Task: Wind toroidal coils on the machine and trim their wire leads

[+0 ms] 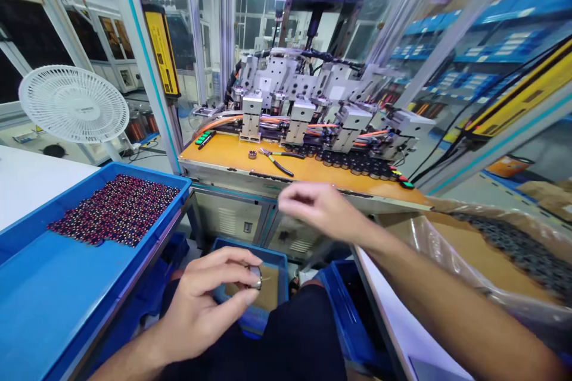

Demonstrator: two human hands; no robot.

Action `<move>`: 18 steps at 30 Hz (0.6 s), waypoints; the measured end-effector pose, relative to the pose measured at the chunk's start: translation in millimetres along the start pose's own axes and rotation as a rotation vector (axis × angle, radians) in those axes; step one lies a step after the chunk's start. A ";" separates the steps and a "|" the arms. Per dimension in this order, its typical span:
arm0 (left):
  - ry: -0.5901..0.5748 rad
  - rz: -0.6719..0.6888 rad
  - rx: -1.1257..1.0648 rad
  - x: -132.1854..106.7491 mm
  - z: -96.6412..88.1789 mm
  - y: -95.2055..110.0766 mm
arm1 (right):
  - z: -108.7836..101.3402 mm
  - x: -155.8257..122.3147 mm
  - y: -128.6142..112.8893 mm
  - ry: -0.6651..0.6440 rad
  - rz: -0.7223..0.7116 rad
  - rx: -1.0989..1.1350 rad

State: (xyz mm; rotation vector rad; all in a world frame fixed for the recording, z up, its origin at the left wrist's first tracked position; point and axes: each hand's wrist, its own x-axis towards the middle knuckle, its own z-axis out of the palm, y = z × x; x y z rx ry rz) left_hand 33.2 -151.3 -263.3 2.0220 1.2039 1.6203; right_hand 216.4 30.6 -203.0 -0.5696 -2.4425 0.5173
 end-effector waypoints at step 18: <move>0.359 -0.141 -0.031 5.0 -9.2 -13.8 | 6.6 64.3 89.0 0.117 0.081 -0.565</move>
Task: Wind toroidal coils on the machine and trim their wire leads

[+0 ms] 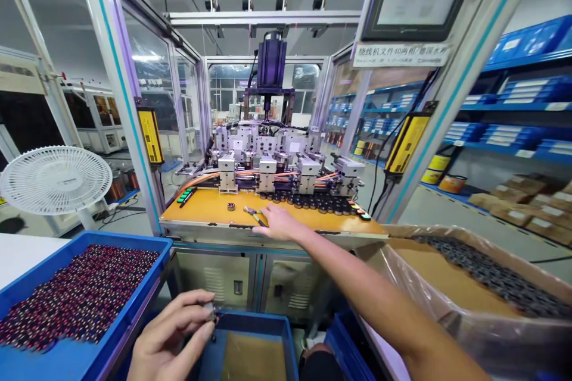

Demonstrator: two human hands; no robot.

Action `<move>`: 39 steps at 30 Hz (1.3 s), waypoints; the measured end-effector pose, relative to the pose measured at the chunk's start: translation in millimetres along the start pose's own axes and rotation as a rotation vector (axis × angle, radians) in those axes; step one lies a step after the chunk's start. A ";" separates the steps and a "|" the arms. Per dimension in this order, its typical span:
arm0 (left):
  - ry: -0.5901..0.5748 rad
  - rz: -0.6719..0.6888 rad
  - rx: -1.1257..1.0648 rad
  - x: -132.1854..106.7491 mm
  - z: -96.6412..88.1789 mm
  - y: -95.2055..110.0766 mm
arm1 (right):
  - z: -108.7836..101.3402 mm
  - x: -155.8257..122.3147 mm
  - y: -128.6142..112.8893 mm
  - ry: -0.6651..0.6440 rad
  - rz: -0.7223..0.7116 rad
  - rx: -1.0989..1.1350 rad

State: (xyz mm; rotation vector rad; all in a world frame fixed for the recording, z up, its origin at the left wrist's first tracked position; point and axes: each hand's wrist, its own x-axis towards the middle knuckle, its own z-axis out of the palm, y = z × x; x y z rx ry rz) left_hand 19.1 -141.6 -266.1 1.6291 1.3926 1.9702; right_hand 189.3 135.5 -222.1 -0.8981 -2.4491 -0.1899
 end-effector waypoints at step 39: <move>-0.171 0.154 0.045 1.4 6.9 3.6 | -22.2 -190.4 -132.8 -0.270 -0.053 1.478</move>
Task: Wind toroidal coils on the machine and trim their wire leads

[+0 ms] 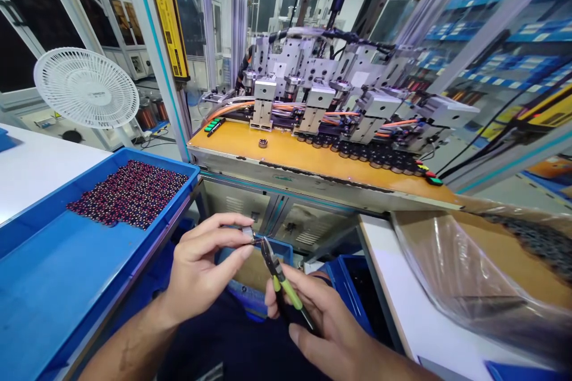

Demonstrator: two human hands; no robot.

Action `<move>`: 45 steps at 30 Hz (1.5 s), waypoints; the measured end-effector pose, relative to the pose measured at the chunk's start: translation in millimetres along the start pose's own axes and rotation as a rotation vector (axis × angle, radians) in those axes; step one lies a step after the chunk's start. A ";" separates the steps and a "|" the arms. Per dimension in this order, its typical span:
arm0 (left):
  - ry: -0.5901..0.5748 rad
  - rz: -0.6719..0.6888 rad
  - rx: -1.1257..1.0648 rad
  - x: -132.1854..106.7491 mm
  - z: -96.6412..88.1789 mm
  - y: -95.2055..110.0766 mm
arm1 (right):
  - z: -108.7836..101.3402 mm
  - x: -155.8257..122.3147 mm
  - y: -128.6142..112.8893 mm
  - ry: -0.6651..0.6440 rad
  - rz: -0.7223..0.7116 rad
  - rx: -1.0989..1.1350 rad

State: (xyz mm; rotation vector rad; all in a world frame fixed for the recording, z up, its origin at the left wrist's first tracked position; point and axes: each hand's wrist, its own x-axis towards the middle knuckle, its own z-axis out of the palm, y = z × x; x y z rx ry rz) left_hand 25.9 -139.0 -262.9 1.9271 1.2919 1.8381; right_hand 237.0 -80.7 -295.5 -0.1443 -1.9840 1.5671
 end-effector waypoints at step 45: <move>-0.040 0.192 0.037 -18.9 -1.8 -9.5 | 1.3 -18.4 -16.9 0.071 0.050 -0.081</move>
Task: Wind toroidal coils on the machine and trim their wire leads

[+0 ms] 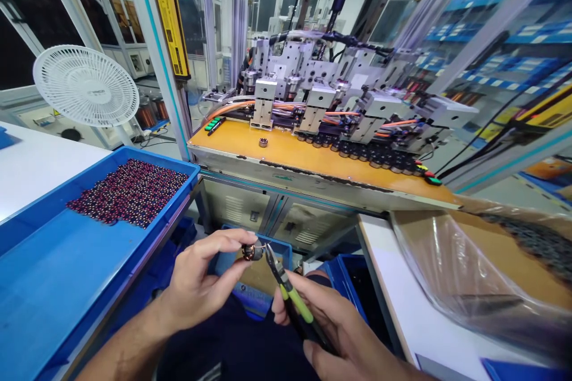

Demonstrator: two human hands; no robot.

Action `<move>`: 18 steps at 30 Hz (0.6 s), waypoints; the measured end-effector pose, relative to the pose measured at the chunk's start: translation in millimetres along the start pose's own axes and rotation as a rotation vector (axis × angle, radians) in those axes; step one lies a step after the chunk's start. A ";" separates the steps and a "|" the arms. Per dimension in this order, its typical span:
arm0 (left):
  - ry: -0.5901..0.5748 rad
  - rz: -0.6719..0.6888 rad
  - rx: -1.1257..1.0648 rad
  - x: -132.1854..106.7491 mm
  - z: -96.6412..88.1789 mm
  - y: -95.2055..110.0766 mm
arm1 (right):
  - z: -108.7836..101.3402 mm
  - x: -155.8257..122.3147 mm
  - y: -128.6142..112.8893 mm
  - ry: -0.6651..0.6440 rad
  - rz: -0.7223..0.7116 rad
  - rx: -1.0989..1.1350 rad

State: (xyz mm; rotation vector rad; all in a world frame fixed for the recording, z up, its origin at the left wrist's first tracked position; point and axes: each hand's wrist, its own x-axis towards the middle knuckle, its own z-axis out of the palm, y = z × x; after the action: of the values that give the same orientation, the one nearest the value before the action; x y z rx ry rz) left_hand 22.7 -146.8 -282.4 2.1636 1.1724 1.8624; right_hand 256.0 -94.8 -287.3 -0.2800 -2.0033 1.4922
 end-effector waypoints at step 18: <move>-0.001 -0.002 0.005 2.0 1.6 -0.5 | 4.1 14.1 -11.1 -0.002 0.171 -0.030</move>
State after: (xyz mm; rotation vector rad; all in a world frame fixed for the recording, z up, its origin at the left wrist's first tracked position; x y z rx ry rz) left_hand 23.7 -144.7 -281.4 2.1642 1.1802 1.8594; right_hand 244.6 -94.6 -272.8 -0.4723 -2.0481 1.5669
